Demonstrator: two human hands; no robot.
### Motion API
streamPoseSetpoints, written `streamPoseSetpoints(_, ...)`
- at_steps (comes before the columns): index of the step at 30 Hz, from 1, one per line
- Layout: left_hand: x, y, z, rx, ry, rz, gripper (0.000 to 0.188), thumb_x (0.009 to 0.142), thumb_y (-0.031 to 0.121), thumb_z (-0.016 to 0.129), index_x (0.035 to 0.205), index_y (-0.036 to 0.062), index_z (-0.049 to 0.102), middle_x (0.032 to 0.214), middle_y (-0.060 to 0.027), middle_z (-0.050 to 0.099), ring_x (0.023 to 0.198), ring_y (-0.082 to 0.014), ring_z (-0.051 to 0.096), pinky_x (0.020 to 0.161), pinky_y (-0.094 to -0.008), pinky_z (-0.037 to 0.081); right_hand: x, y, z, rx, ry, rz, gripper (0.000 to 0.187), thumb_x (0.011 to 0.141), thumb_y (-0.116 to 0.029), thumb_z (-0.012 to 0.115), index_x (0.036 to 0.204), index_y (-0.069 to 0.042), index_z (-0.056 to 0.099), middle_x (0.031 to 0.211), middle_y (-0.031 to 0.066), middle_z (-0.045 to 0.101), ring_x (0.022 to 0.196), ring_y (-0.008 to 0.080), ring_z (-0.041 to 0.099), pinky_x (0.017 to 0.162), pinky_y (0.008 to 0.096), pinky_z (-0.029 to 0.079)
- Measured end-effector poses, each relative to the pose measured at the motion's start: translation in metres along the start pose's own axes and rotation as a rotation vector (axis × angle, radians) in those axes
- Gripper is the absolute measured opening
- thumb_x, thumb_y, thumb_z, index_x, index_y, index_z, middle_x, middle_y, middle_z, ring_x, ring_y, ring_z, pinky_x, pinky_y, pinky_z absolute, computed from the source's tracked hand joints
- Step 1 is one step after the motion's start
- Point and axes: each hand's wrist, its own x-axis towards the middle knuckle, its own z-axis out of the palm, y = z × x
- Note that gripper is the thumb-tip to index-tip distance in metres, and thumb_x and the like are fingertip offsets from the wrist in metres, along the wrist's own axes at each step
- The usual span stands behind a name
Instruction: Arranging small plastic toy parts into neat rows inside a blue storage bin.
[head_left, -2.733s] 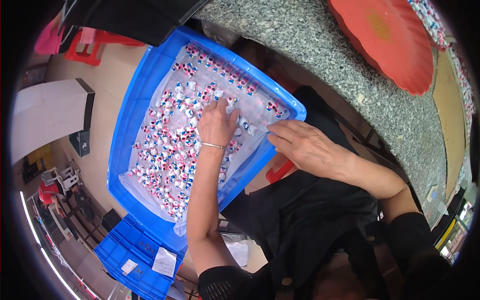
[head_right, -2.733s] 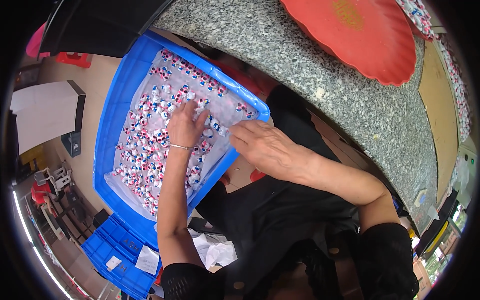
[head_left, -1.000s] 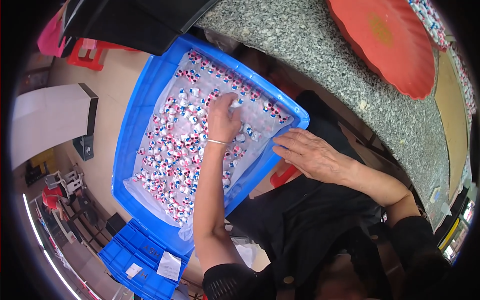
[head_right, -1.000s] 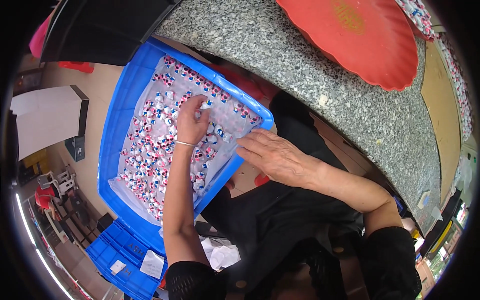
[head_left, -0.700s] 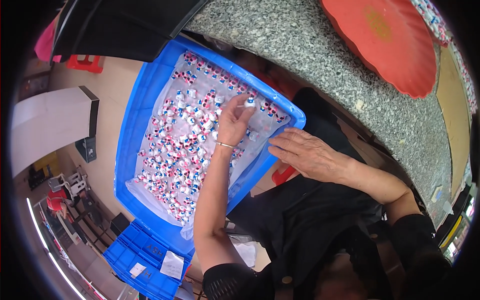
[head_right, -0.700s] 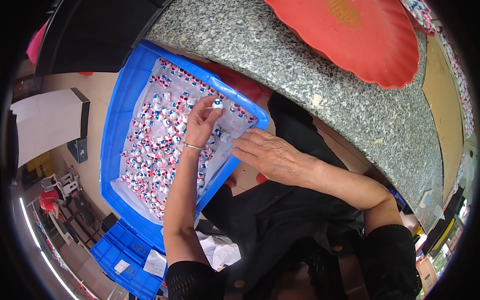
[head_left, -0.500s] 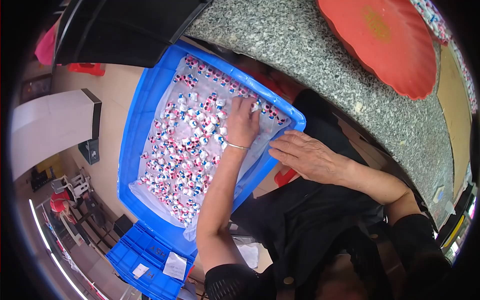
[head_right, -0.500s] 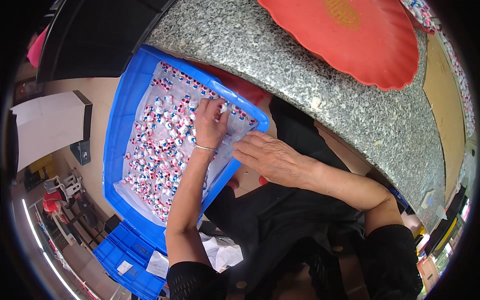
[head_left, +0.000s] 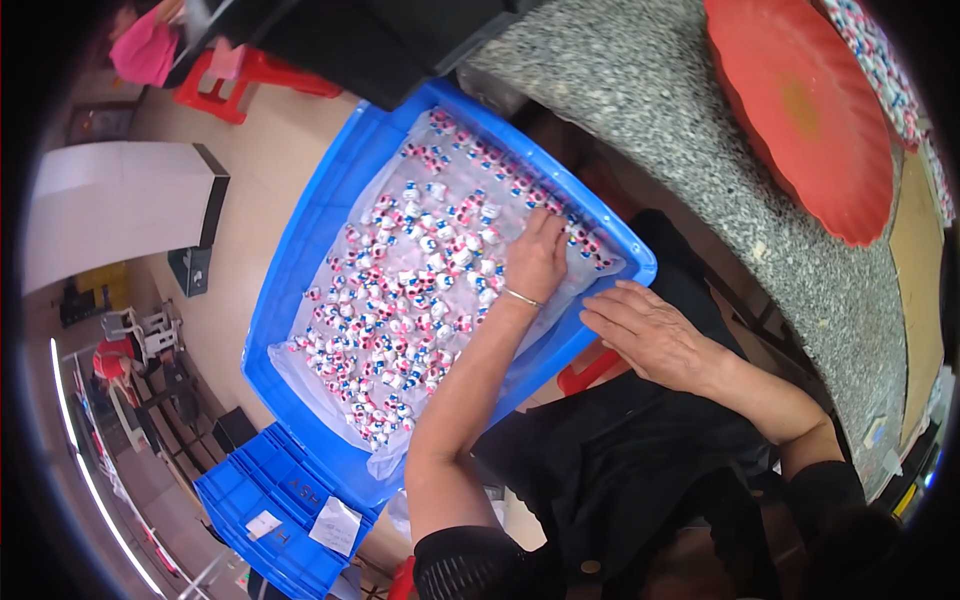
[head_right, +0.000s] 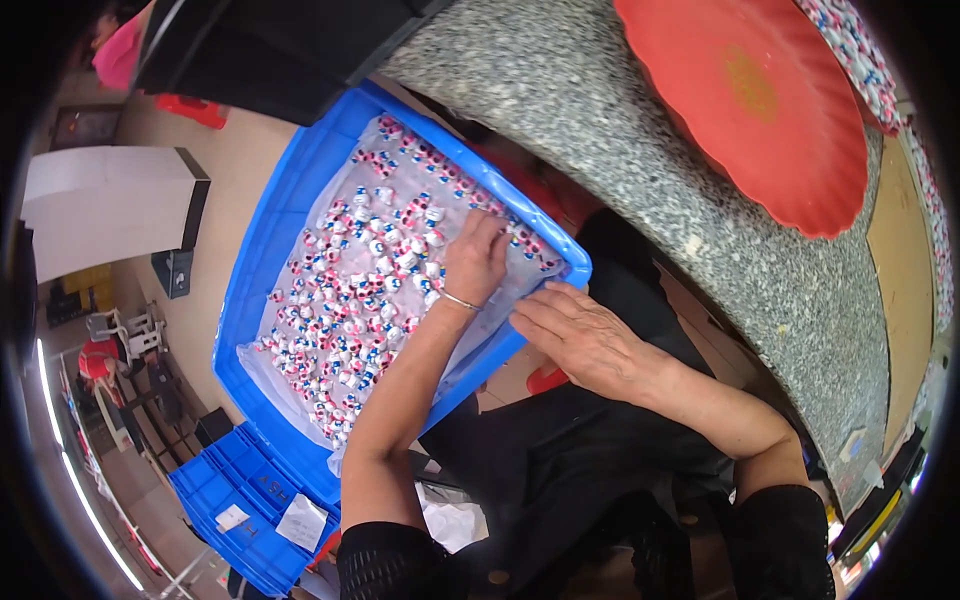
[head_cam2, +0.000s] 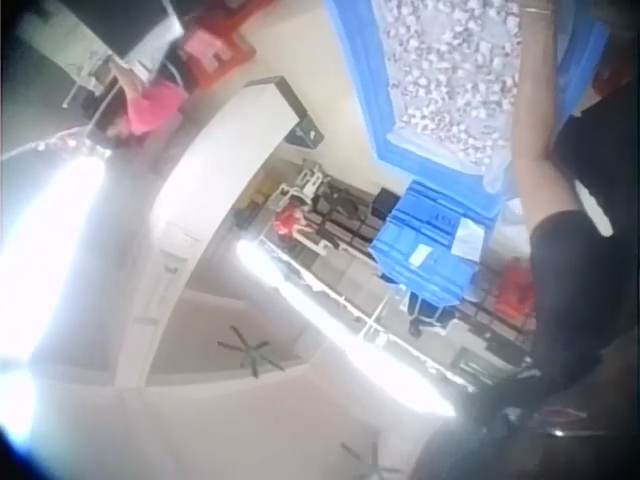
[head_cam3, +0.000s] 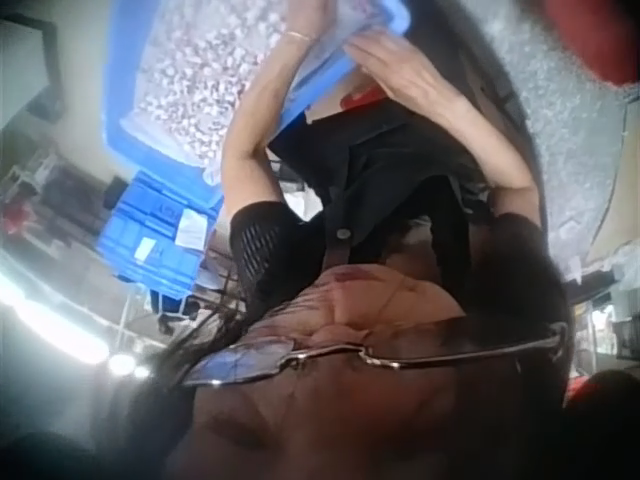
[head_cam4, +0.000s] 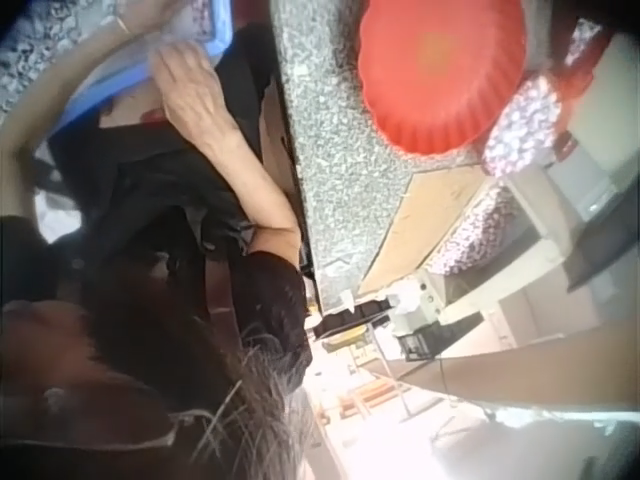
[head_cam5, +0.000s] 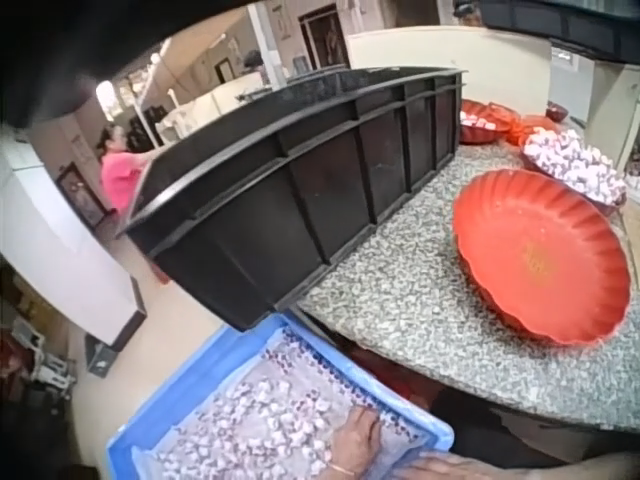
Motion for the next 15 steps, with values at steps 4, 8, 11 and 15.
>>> streamPoseSetpoints(4, 0.006, -0.006, -0.013, -0.007, -0.005, 0.035, 0.018, 0.077, 0.003, 0.067, 0.093, 0.0041, 0.061, 0.092, -0.0135, 0.058, 0.079, -0.0338, 0.062, 0.067, -0.0421, 0.051, 0.005, -0.002, 0.002, -0.115, -0.004, -0.009, 0.039, 0.081, -0.006, 0.064, 0.119, 0.0, 0.056, 0.121, 0.0165, 0.056, 0.113, 0.0328, 0.053, 0.103, 0.0457, 0.04)
streamPoseSetpoints(8, 0.031, -0.054, -0.058, 0.066, 0.356, -0.008, 0.015, 0.076, 0.001, 0.066, 0.09, 0.0038, 0.063, 0.088, -0.0139, 0.059, 0.078, -0.0321, 0.061, 0.069, -0.0388, 0.051, 0.011, -0.014, -0.01, -0.028, 0.049, 0.06, 0.037, 0.082, -0.01, 0.067, 0.117, -0.001, 0.058, 0.123, 0.0162, 0.055, 0.113, 0.0332, 0.053, 0.101, 0.0443, 0.042)
streamPoseSetpoints(11, 0.045, -0.097, -0.093, 0.219, 0.4, -0.192, 0.013, 0.076, 0.003, 0.067, 0.089, 0.0049, 0.065, 0.087, -0.0139, 0.059, 0.075, -0.0315, 0.06, 0.067, -0.0403, 0.049, 0.028, -0.018, -0.006, 0.042, 0.053, 0.025, 0.036, 0.082, -0.01, 0.067, 0.116, 0.0, 0.058, 0.122, 0.0157, 0.055, 0.112, 0.0328, 0.055, 0.096, 0.0423, 0.046)
streamPoseSetpoints(15, 0.071, -0.112, -0.1, 0.312, 0.316, -0.144, 0.016, 0.075, 0.01, 0.07, 0.09, 0.0068, 0.067, 0.093, -0.0136, 0.059, 0.085, -0.0341, 0.06, 0.076, -0.0419, 0.049, 0.049, -0.017, 0.004, 0.009, 0.031, -0.043, 0.037, 0.083, -0.01, 0.068, 0.117, -0.002, 0.058, 0.123, 0.0152, 0.055, 0.109, 0.0319, 0.057, 0.091, 0.0403, 0.05)
